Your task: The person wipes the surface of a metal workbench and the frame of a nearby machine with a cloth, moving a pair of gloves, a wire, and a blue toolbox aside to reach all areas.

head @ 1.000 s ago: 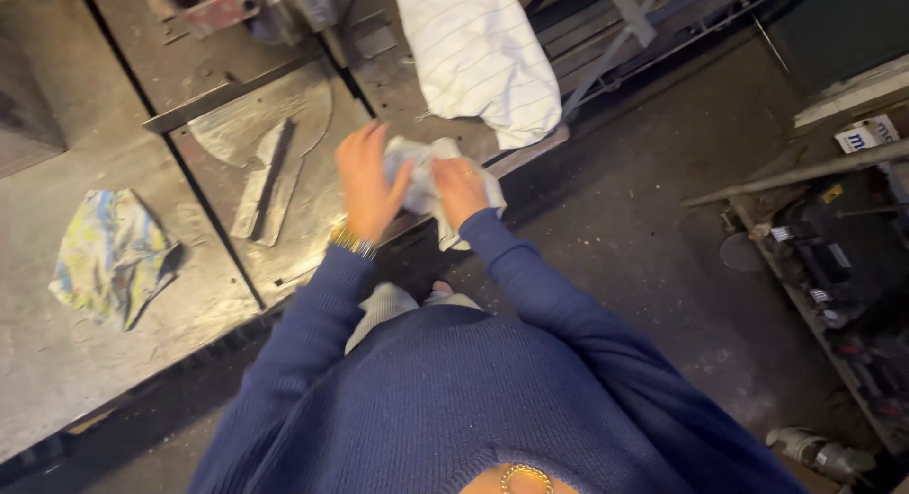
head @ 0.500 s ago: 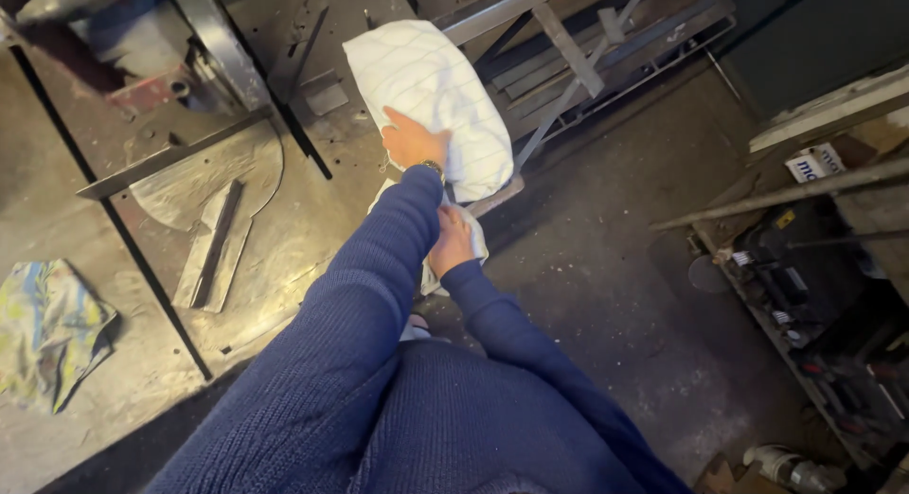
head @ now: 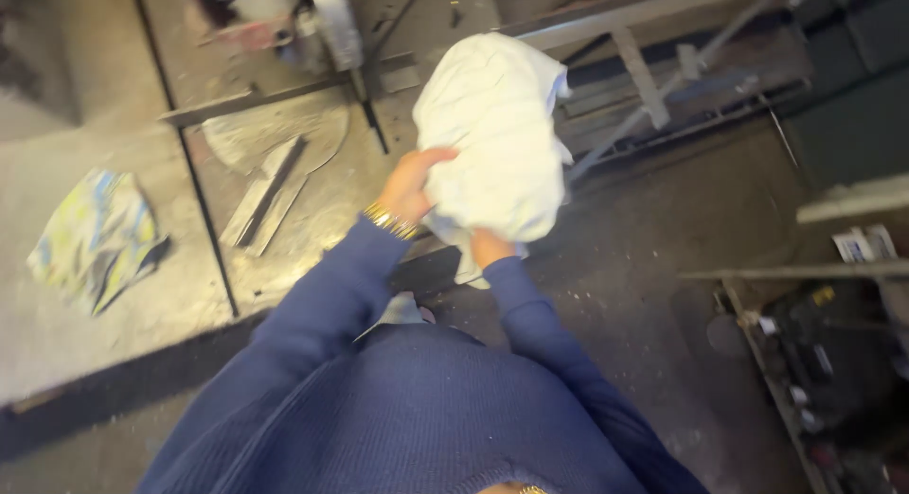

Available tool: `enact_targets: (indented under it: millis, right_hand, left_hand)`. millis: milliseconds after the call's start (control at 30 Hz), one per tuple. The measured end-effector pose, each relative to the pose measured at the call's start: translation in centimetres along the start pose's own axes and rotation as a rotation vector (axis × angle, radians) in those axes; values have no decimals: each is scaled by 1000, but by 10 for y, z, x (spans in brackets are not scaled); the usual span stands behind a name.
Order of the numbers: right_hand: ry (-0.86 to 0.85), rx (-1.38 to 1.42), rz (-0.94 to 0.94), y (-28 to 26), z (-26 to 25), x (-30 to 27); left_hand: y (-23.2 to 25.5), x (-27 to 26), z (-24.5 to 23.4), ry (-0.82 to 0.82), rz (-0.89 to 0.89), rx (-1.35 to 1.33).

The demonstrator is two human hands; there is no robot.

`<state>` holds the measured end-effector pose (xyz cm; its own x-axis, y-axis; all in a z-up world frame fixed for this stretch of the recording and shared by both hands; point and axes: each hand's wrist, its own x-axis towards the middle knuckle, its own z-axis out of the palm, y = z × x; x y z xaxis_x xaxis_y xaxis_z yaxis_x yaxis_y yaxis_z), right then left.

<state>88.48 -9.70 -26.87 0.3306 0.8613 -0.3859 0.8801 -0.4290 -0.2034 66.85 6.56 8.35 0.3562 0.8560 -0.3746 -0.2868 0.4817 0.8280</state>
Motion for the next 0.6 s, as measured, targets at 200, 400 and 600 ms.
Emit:
enact_targets:
  millis: [200,400,600]
  right_hand:
    - [971,-179,-425,9,-192,-47]
    - [634,-105,-81,1,-265,-63]
    - [654,-44,376,-51,-270,-9]
  left_hand:
    - [64,-184,-215,-407,524,857]
    - [133,-380,-317,347,666,1120]
    - [177,-413,-494,888,225,199]
